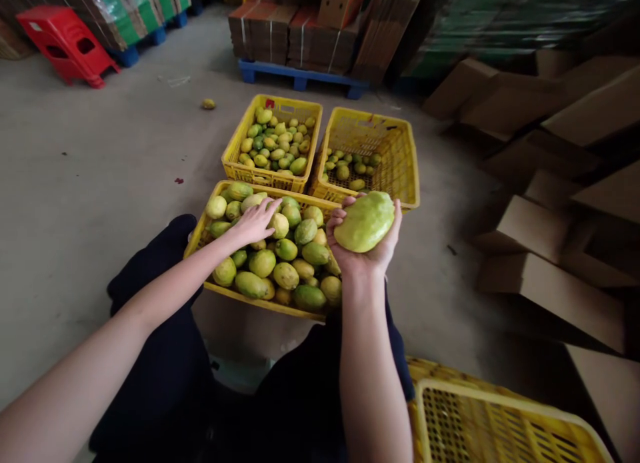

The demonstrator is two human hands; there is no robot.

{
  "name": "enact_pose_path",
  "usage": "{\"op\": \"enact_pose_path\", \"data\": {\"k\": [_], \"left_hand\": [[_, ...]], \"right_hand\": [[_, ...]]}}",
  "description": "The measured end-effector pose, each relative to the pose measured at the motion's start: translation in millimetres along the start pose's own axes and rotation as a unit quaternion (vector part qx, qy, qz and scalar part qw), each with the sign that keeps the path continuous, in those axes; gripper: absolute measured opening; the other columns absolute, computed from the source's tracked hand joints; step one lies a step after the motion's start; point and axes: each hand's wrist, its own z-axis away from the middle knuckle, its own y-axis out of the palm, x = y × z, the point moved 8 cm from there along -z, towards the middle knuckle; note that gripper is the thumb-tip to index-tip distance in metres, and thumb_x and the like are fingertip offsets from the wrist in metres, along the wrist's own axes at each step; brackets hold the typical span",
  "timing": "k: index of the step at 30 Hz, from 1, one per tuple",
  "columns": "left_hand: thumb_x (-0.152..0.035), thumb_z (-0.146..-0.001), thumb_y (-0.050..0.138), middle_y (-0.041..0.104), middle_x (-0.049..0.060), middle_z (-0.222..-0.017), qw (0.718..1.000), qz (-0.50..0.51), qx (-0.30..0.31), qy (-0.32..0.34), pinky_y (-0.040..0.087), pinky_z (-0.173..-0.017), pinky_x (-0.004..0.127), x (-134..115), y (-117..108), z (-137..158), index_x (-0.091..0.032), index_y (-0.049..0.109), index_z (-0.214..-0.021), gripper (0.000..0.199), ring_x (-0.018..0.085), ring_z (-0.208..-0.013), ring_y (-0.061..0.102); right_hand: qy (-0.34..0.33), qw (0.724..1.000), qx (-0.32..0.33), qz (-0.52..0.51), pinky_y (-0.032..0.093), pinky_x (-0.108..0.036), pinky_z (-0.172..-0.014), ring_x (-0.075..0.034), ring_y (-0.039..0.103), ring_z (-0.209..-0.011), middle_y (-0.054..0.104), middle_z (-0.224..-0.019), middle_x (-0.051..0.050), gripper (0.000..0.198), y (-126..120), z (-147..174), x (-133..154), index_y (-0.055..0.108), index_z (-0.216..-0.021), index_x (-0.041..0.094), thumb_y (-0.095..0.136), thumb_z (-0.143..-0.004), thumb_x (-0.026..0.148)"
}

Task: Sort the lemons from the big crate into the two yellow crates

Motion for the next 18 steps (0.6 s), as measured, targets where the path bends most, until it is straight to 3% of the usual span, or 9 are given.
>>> {"op": "enact_pose_path", "data": {"k": [3, 6, 8, 11, 14, 18], "left_hand": [[-0.024, -0.098, 0.056, 0.035, 0.02, -0.168, 0.999, -0.014, 0.019, 0.034, 0.041, -0.121, 0.051, -16, -5, 4, -0.021, 0.041, -0.161, 0.065, 0.037, -0.144, 0.052], [-0.024, -0.101, 0.05, 0.05, 0.018, -0.154, 0.997, -0.033, 0.04, 0.048, 0.042, -0.118, 0.047, -35, -7, 13, -0.019, 0.056, -0.148, 0.048, 0.034, -0.138, 0.054], [-0.024, -0.102, 0.049, 0.058, 0.016, -0.141, 0.996, -0.044, 0.059, 0.057, 0.046, -0.113, 0.046, -49, 0, 22, -0.019, 0.062, -0.14, 0.041, 0.033, -0.132, 0.056], [-0.024, -0.1, 0.056, 0.063, 0.016, -0.133, 0.985, -0.045, 0.107, 0.127, 0.047, -0.107, 0.045, -75, 23, 38, -0.019, 0.067, -0.129, 0.032, 0.033, -0.126, 0.058], [-0.024, -0.095, 0.065, 0.064, 0.016, -0.134, 0.968, -0.052, 0.153, 0.194, 0.047, -0.106, 0.044, -93, 52, 52, -0.018, 0.067, -0.128, 0.034, 0.032, -0.125, 0.059], [-0.018, -0.083, 0.078, 0.061, 0.013, -0.147, 0.962, -0.046, 0.183, 0.195, 0.045, -0.111, 0.043, -99, 80, 58, -0.022, 0.06, -0.138, 0.058, 0.033, -0.134, 0.055]], "right_hand": [[-0.011, 0.999, -0.01, 0.045, 0.059, -0.03, -0.062, -0.016, 0.065, -0.069, 0.071, -0.083, 0.0, 0.04, -3, 0, 1, 0.067, -0.089, 0.024, 0.065, -0.088, 0.064], [-0.02, 0.995, -0.013, 0.095, 0.06, -0.032, -0.063, -0.018, 0.067, -0.071, 0.071, -0.082, 0.0, 0.041, -3, -1, 2, 0.068, -0.088, 0.025, 0.065, -0.087, 0.066], [-0.02, 0.992, -0.01, 0.126, 0.06, -0.033, -0.063, -0.019, 0.068, -0.073, 0.07, -0.08, -0.001, 0.041, -2, -1, 2, 0.069, -0.086, 0.026, 0.062, -0.088, 0.067], [-0.015, 0.989, -0.004, 0.148, 0.061, -0.035, -0.065, -0.021, 0.07, -0.078, 0.069, -0.077, -0.001, 0.042, -1, -2, 0, 0.069, -0.084, 0.025, 0.061, -0.088, 0.066], [-0.005, 0.989, -0.007, 0.15, 0.062, -0.035, -0.067, -0.022, 0.072, -0.08, 0.068, -0.075, -0.002, 0.043, -2, -3, -5, 0.068, -0.082, 0.024, 0.062, -0.088, 0.066], [0.023, 0.989, -0.026, 0.144, 0.061, -0.034, -0.064, -0.021, 0.071, -0.077, 0.069, -0.073, -0.002, 0.041, -9, -6, -12, 0.068, -0.083, 0.023, 0.064, -0.087, 0.063]]}}
